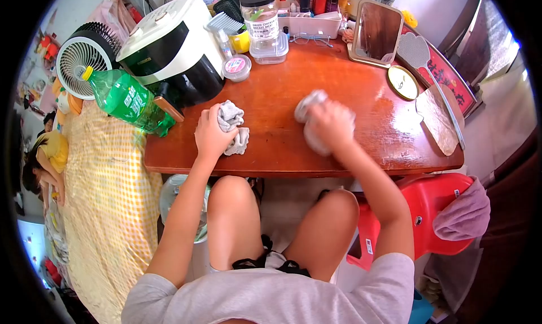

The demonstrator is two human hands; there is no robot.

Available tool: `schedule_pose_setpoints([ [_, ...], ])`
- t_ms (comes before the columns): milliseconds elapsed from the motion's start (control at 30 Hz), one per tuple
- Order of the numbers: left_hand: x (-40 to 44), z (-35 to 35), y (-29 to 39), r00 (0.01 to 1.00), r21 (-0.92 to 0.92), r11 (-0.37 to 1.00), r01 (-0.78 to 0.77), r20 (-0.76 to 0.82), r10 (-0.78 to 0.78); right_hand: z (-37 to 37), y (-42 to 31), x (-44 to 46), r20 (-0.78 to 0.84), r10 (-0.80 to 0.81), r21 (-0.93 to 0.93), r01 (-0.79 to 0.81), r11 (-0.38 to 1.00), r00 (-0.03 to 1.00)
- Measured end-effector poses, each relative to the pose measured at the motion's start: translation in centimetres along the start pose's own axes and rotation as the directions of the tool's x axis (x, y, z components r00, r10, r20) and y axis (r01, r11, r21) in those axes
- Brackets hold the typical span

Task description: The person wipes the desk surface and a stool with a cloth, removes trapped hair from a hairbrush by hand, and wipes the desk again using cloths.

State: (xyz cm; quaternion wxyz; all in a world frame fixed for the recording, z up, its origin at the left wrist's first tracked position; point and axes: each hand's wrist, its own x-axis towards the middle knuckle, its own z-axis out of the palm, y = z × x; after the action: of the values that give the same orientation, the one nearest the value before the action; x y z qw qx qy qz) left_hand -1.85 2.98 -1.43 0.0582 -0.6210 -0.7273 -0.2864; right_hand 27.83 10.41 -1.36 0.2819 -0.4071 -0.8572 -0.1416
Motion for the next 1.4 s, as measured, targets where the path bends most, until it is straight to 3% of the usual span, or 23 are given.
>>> schedule_pose_setpoints([
  [67,-0.4,0.0,0.0,1.000,-0.009,1.000,-0.007,-0.004,0.006,2.8,5.3,2.7,0.021,0.254,-0.168,-0.247,0.954,0.967],
  [133,-0.2,-0.1,0.2,1.000,-0.004,1.000,0.006,-0.012,-0.006,2.4,6.1,5.1,0.043,0.455,-0.168,-0.443,0.881,0.889],
  [300,-0.3,-0.2,0.3,1.000,-0.014,1.000,0.003,-0.027,-0.004,3.4,0.2,4.7,0.185,0.328,-0.232,-0.283,0.931,0.926],
  [367,-0.1,-0.1,0.3,1.000,-0.019,1.000,0.016,-0.012,-0.016,-0.1,-2.8,1.5,0.099,0.063,0.039,-0.067,0.997,0.993],
  [433,0.0,0.1,-0.2,0.999,-0.053,0.998,0.033,-0.025,-0.034,-3.7,-3.2,-0.8,0.149,0.037,0.240,-0.072,0.968,0.988],
  [500,0.6,0.5,0.1,0.999,-0.055,0.998,0.033,-0.030,-0.035,-4.8,-1.0,-3.7,0.018,0.259,0.218,-0.257,0.942,0.966],
  [533,1.2,0.9,0.2,0.997,-0.014,0.997,0.074,-0.028,-0.074,-5.0,0.1,-5.0,-0.009,0.441,0.269,-0.423,0.865,0.897],
  [567,1.6,1.2,0.4,0.993,0.029,0.993,0.113,-0.023,-0.112,-4.9,1.0,-5.9,-0.130,0.518,0.273,-0.472,0.838,0.845],
  [633,2.7,1.2,2.4,0.992,0.046,0.992,0.119,0.039,-0.121,-4.9,1.0,-5.8,-0.178,0.593,0.257,-0.545,0.798,0.785],
  [700,2.0,1.5,5.3,0.987,-0.033,0.999,0.030,0.156,-0.025,-4.7,0.6,-5.1,-0.155,0.562,0.184,-0.536,0.824,0.812],
  [733,0.5,1.5,6.4,0.965,-0.089,0.987,-0.137,0.212,0.153,-4.5,0.8,-5.1,-0.155,0.562,0.185,-0.535,0.825,0.813],
  [833,-3.5,0.0,8.5,0.769,-0.251,0.813,-0.525,0.270,0.579,-4.7,0.7,-5.3,-0.182,0.574,0.239,-0.531,0.813,0.798],
  [967,0.9,2.4,8.9,0.804,-0.178,0.852,-0.493,0.282,0.524,-4.7,0.6,-5.0,-0.187,0.595,0.257,-0.546,0.798,0.782],
  [1033,4.0,5.0,10.2,0.876,-0.147,0.921,-0.361,0.285,0.388,-4.6,0.7,-5.3,-0.196,0.581,0.273,-0.525,0.806,0.790],
  [1100,5.5,6.9,12.3,0.957,-0.054,0.972,-0.227,0.172,0.233,-4.8,0.8,-5.2,-0.211,0.582,0.272,-0.525,0.807,0.786],
  [1233,4.7,7.1,12.6,0.967,-0.046,0.977,-0.209,0.140,0.213,-4.8,0.5,-5.4,-0.234,0.607,0.304,-0.536,0.787,0.759],
  [1300,2.7,4.7,10.6,0.861,-0.122,0.888,-0.443,0.217,0.460,-4.9,0.7,-5.6,-0.233,0.606,0.327,-0.526,0.786,0.761],
  [1400,1.5,3.2,7.6,0.785,-0.162,0.816,-0.554,0.225,0.577,-4.7,0.7,-5.6,-0.217,0.602,0.314,-0.529,0.788,0.768],
])
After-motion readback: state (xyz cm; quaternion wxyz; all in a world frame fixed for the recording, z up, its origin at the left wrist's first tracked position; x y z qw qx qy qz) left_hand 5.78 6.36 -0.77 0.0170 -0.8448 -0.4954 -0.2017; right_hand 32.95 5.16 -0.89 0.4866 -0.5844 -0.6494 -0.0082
